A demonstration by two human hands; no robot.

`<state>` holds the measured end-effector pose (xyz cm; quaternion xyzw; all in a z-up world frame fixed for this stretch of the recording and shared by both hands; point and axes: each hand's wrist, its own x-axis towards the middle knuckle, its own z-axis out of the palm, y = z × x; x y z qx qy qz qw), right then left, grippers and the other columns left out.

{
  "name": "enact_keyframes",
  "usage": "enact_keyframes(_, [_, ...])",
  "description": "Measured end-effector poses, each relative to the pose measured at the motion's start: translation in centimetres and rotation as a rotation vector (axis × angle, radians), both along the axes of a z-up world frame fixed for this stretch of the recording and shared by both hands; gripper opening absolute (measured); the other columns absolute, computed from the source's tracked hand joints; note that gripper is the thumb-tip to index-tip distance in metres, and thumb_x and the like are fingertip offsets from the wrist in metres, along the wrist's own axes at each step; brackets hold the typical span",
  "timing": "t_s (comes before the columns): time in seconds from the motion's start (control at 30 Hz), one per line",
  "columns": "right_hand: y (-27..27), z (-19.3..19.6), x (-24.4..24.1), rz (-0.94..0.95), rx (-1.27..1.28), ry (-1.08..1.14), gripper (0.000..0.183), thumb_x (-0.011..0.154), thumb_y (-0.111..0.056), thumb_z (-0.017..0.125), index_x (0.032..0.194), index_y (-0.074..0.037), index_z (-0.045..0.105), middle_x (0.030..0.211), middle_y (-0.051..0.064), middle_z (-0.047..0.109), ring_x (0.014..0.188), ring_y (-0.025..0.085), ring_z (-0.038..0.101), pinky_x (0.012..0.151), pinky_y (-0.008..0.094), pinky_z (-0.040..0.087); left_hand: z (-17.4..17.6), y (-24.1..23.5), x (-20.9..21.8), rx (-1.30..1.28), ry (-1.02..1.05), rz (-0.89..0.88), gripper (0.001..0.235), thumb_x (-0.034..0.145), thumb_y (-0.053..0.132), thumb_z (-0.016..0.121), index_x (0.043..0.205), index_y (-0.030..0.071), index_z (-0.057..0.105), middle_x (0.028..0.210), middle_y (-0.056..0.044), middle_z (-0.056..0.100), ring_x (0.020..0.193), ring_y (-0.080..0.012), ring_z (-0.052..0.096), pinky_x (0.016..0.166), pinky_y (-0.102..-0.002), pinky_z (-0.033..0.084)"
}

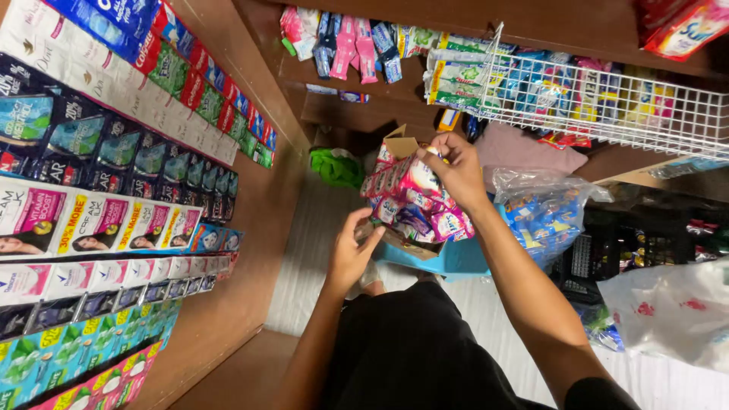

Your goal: Stocking and organizing laundry detergent packets on grocery shelves.

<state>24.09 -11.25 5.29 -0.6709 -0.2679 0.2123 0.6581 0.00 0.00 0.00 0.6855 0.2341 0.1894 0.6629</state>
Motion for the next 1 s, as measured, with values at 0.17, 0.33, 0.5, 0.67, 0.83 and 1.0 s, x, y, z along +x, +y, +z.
enact_keyframes(0.17, [-1.1, 8.3, -5.7, -0.018, 0.047, 0.051, 0.016, 0.094, -0.002, 0.074, 0.094, -0.007, 0.059, 0.084, -0.005, 0.065, 0.078, 0.001, 0.058, 0.068, 0.020, 0.046, 9.9, -0.6, 3.7, 0.524, -0.265, 0.037, 0.073, 0.079, 0.005, 0.080, 0.144, -0.001, 0.046, 0.141, -0.026, 0.055, 0.128, -0.0435, 0.056, 0.105, -0.043, 0.045])
enact_keyframes(0.33, [-3.9, 8.9, -8.1, -0.036, 0.068, 0.057, 0.016, 0.094, -0.001, 0.074, 0.099, -0.007, 0.060, 0.091, -0.005, 0.064, 0.086, 0.002, 0.059, 0.075, 0.020, 0.049, 10.3, -1.6, 5.3, 0.344, -0.297, -0.064, 0.062, 0.088, -0.009, 0.058, 0.148, 0.005, 0.052, 0.139, -0.023, 0.066, 0.131, -0.0360, 0.064, 0.102, -0.039, 0.054])
enact_keyframes(0.5, [-7.3, 4.3, -8.2, 0.120, 0.170, 0.264, 0.027, 0.094, -0.004, 0.078, 0.111, -0.007, 0.057, 0.102, -0.004, 0.061, 0.098, 0.005, 0.058, 0.089, 0.025, 0.052, 12.1, -1.5, 5.4, 0.203, -0.188, -0.222, 0.057, 0.084, -0.011, 0.046, 0.136, 0.004, 0.060, 0.114, -0.022, 0.075, 0.106, -0.0290, 0.077, 0.092, -0.035, 0.057])
enact_keyframes(0.67, [-9.9, -0.1, -9.8, 0.224, -0.038, 0.275, 0.054, 0.083, -0.007, 0.081, 0.130, -0.007, 0.056, 0.119, -0.002, 0.067, 0.110, 0.008, 0.061, 0.099, 0.029, 0.051, 13.0, -1.6, 6.3, 0.256, -0.185, -0.278, 0.051, 0.087, -0.009, 0.047, 0.135, 0.002, 0.061, 0.116, -0.022, 0.075, 0.110, -0.0275, 0.075, 0.094, -0.035, 0.057])
enact_keyframes(0.83, [-11.9, -3.8, -10.1, 0.483, -0.119, 0.464, 0.042, 0.089, -0.010, 0.080, 0.128, -0.001, 0.068, 0.119, 0.003, 0.074, 0.109, 0.011, 0.066, 0.100, 0.032, 0.054, 12.6, -1.2, 8.2, 0.210, -0.148, -0.300, 0.047, 0.091, -0.005, 0.047, 0.134, 0.002, 0.062, 0.116, -0.021, 0.075, 0.111, -0.0235, 0.076, 0.093, -0.034, 0.058])
enact_keyframes(1.0, [-14.1, -4.5, -8.8, 0.587, -0.174, 0.534, 0.035, 0.089, -0.011, 0.080, 0.121, -0.001, 0.071, 0.113, 0.001, 0.076, 0.103, 0.009, 0.068, 0.095, 0.030, 0.055, 10.6, 0.0, 10.3, 0.192, -0.184, -0.188, 0.037, 0.097, -0.002, 0.048, 0.131, -0.001, 0.062, 0.114, -0.021, 0.077, 0.108, -0.0232, 0.073, 0.094, -0.033, 0.055])
